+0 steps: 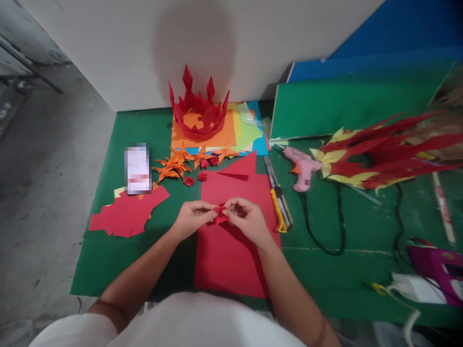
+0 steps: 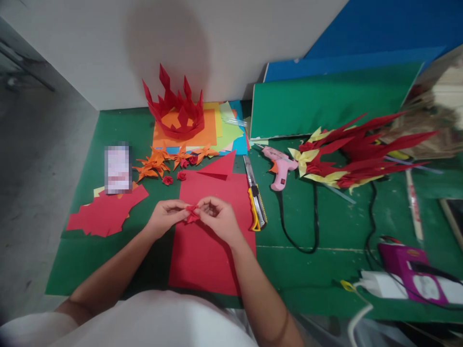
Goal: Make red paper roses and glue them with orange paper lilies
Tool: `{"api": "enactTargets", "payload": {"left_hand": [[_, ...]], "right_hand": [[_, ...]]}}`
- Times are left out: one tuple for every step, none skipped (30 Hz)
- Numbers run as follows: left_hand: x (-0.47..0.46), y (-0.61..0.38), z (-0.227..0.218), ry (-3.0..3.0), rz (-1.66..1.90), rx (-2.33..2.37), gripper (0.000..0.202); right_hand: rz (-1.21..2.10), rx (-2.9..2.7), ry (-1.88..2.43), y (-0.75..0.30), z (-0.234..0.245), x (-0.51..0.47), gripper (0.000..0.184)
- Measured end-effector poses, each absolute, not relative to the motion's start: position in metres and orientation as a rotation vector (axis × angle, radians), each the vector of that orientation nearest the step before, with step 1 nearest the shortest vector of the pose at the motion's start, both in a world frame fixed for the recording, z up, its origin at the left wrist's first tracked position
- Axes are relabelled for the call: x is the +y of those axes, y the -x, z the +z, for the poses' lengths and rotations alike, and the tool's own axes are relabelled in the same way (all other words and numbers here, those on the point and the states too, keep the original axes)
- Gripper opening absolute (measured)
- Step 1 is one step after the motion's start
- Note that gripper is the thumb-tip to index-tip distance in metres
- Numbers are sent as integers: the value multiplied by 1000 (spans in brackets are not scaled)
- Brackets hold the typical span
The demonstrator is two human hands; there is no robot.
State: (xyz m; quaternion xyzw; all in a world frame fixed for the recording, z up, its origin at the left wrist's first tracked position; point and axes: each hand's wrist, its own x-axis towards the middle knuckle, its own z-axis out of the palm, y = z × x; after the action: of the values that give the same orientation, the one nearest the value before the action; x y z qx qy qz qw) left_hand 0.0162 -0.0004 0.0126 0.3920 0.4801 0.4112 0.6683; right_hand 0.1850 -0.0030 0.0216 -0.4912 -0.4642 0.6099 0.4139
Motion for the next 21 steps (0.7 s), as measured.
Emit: {"api": "enactTargets", "payload": {"left_hand": [[-1, -17, 13, -881, 934, 1097, 30], [-2, -18, 13, -893, 949, 1124, 29], [-2, -19, 13, -926, 972, 1160, 26], [-3, -20, 12, -980, 997, 1200, 23], [-4, -21, 12, -1047, 1026, 1244, 19], [-4, -21, 11, -1115, 1050, 1283, 16], [-4, -22, 11, -1166, 1066, 1310, 14], [-4, -21, 11, -1182, 1069, 1320, 13], [-4, -21, 11, -1158, 1058, 1315, 14], [-3, -21, 11, -1101, 1031, 1298, 17], [-2, -20, 12, -1028, 991, 1274, 21], [-1, -20, 13, -952, 944, 1246, 25], [0, -19, 15, -897, 899, 1225, 29], [1, -18, 17, -861, 867, 1206, 33], [2, -18, 20, -846, 847, 1187, 35], [3, -17, 23, -848, 840, 1170, 37], [4, -16, 25, -865, 834, 1152, 37], [4, -16, 27, -887, 822, 1128, 36], [5, -16, 28, -910, 809, 1103, 36], [5, -16, 27, -931, 798, 1083, 36], [5, -16, 27, -946, 792, 1073, 35]], "right_hand": [[1488, -1202, 1255, -184, 22, -4, 20], [1413, -1252, 1284, -183, 23, -5, 17], [1311, -1315, 1323, -181, 23, -7, 14], [1197, -1381, 1355, -180, 23, -8, 12], [1100, -1439, 1372, -178, 23, -9, 10], [1026, -1484, 1381, -177, 22, -10, 10], [984, -1506, 1384, -176, 22, -11, 10], [981, -1503, 1388, -175, 21, -11, 10], [1010, -1473, 1395, -175, 21, -10, 11], [1076, -1419, 1403, -175, 21, -10, 12], [1176, -1345, 1405, -175, 20, -9, 15], [1302, -1260, 1395, -176, 21, -8, 18], [1433, -1175, 1372, -176, 21, -7, 22], [1548, -1098, 1341, -177, 22, -6, 26], [1633, -1036, 1312, -178, 22, -5, 29], [1680, -991, 1290, -180, 23, -4, 32], [1691, -965, 1279, -181, 23, -3, 33], [1679, -955, 1276, -182, 23, -3, 34], [1657, -957, 1276, -183, 23, -2, 34], [1637, -968, 1274, -183, 22, -2, 33], [1623, -985, 1270, -184, 21, -2, 32]]}}
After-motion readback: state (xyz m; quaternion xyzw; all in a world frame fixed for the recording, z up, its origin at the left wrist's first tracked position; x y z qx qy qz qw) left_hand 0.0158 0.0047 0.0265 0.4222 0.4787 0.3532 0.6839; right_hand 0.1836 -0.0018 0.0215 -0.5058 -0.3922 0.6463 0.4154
